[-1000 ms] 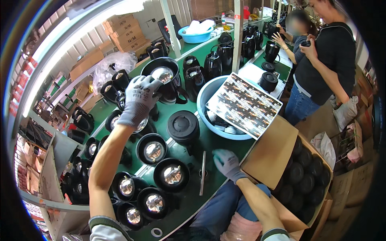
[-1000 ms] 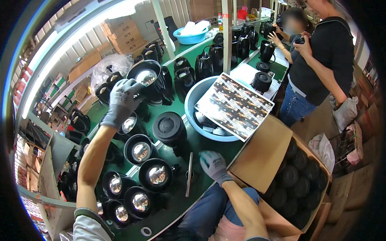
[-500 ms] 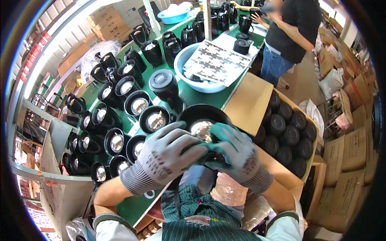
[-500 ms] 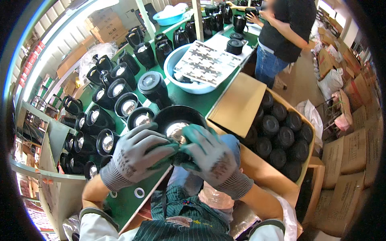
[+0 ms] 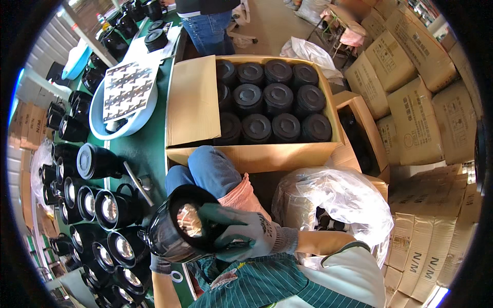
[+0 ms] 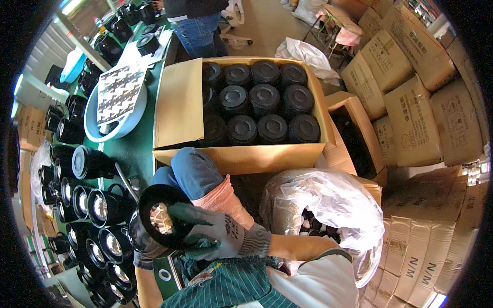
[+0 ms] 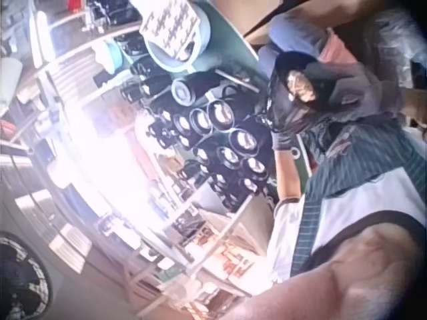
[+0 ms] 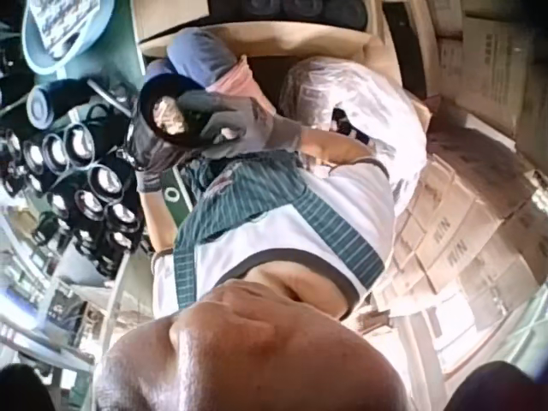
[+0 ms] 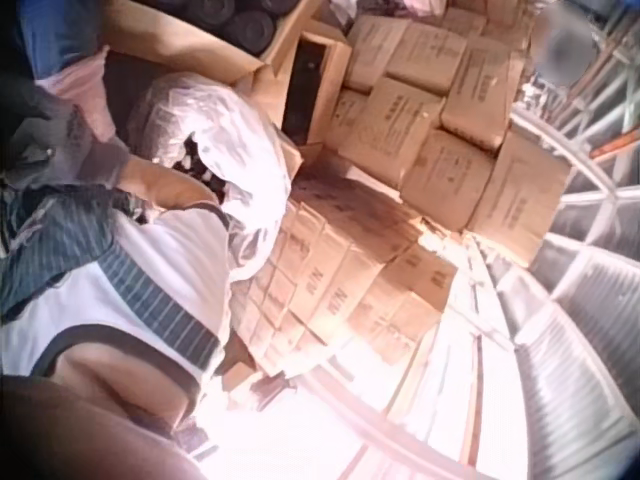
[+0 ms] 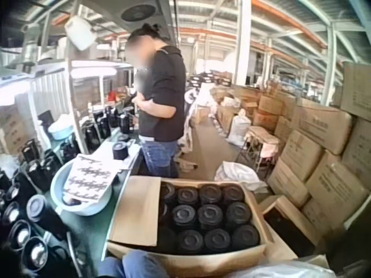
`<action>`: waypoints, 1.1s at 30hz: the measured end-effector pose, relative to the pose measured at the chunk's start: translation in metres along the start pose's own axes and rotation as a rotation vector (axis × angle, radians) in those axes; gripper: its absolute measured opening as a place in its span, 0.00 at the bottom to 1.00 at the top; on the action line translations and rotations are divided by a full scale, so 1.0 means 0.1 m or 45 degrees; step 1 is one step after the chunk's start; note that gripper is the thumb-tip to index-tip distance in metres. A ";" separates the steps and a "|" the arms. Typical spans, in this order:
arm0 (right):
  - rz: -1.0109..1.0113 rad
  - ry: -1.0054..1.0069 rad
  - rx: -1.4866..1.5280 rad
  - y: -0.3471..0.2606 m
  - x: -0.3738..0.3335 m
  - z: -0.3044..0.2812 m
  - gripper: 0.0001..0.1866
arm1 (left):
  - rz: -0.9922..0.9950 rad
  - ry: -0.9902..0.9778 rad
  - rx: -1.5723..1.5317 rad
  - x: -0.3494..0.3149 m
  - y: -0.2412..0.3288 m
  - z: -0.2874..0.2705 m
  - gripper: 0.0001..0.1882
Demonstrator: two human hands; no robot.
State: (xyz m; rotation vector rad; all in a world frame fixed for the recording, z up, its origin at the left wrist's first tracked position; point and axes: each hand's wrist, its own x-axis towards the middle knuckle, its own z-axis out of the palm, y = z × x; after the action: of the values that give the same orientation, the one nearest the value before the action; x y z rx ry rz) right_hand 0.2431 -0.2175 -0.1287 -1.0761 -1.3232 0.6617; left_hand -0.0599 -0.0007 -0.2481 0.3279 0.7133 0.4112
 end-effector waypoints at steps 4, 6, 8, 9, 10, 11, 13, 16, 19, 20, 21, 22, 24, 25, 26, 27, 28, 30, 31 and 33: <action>0.102 -0.165 0.177 0.24 0.16 -0.47 0.21 | 0.017 0.062 -0.037 -0.05 -0.04 -0.05 0.30; 0.692 0.281 -0.131 0.76 0.21 -0.79 0.22 | 0.031 0.081 -0.064 -0.12 -0.06 -0.09 0.30; 0.663 0.753 -0.550 1.50 0.27 -1.51 0.36 | 0.003 0.059 -0.062 -0.04 -0.05 -0.07 0.30; 1.152 0.485 -1.498 1.82 0.19 -1.93 0.57 | -0.020 0.040 -0.069 0.00 -0.06 -0.05 0.29; 1.529 0.260 -1.684 1.92 0.24 -2.06 0.74 | -0.031 0.031 -0.081 0.03 -0.07 -0.05 0.29; 1.684 0.014 -1.716 1.98 0.25 -2.21 0.79 | -0.039 0.012 -0.097 0.07 -0.09 -0.04 0.29; 1.751 -0.149 -1.735 2.10 0.16 -2.33 0.83 | -0.046 -0.021 -0.124 0.14 -0.11 -0.02 0.29; 1.735 -0.035 -1.735 2.20 0.06 -2.36 0.82 | -0.049 -0.051 -0.165 0.17 -0.20 -0.02 0.30; 1.522 0.079 -1.982 1.72 0.26 -2.11 0.79 | -0.048 -0.084 -0.181 0.22 -0.25 -0.04 0.30; 1.260 0.255 -1.862 1.40 0.35 -1.94 0.73 | -0.046 -0.092 -0.185 0.20 -0.26 -0.04 0.30; 0.869 0.275 -1.468 1.19 0.38 -1.81 0.70 | -0.051 -0.103 -0.179 0.20 -0.27 -0.04 0.30; 0.488 0.297 -1.078 0.95 0.42 -1.66 0.68 | -0.064 -0.121 -0.178 0.22 -0.26 -0.04 0.30; 0.252 0.013 -0.431 0.19 0.61 -0.97 0.66 | -0.116 -0.177 -0.185 0.24 -0.25 -0.09 0.30; 0.211 -0.088 -0.364 0.03 0.66 -0.75 0.67 | -0.161 -0.213 -0.209 0.22 -0.27 -0.18 0.30; 0.182 -0.191 -0.299 -0.14 0.71 -0.52 0.68 | -0.256 -0.279 -0.289 0.17 -0.29 -0.32 0.30; 0.058 -0.233 -0.486 -0.23 0.69 -0.43 0.68 | -0.058 -0.172 0.262 0.13 -0.13 0.23 0.36; 0.095 -0.266 -0.483 -0.25 0.66 -0.36 0.68 | 0.004 -0.251 0.473 -0.01 -0.08 0.33 0.38; 0.140 -0.335 -0.505 -0.15 0.65 -0.26 0.68 | 0.166 -0.422 0.900 -0.22 0.01 0.42 0.41; 0.130 -0.340 -0.491 -0.17 0.61 -0.21 0.68 | 0.258 -0.508 1.116 -0.31 0.03 0.43 0.42; 0.019 -0.368 -0.562 -0.16 0.51 -0.15 0.68 | 0.558 -0.679 1.571 -0.26 0.12 0.45 0.46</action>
State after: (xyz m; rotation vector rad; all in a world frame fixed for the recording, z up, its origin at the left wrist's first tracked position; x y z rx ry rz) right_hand 0.2637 -0.1823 -0.0912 -1.3798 -1.7673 0.5624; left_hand -0.0503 -0.0093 -0.1966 1.7122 0.2776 0.2251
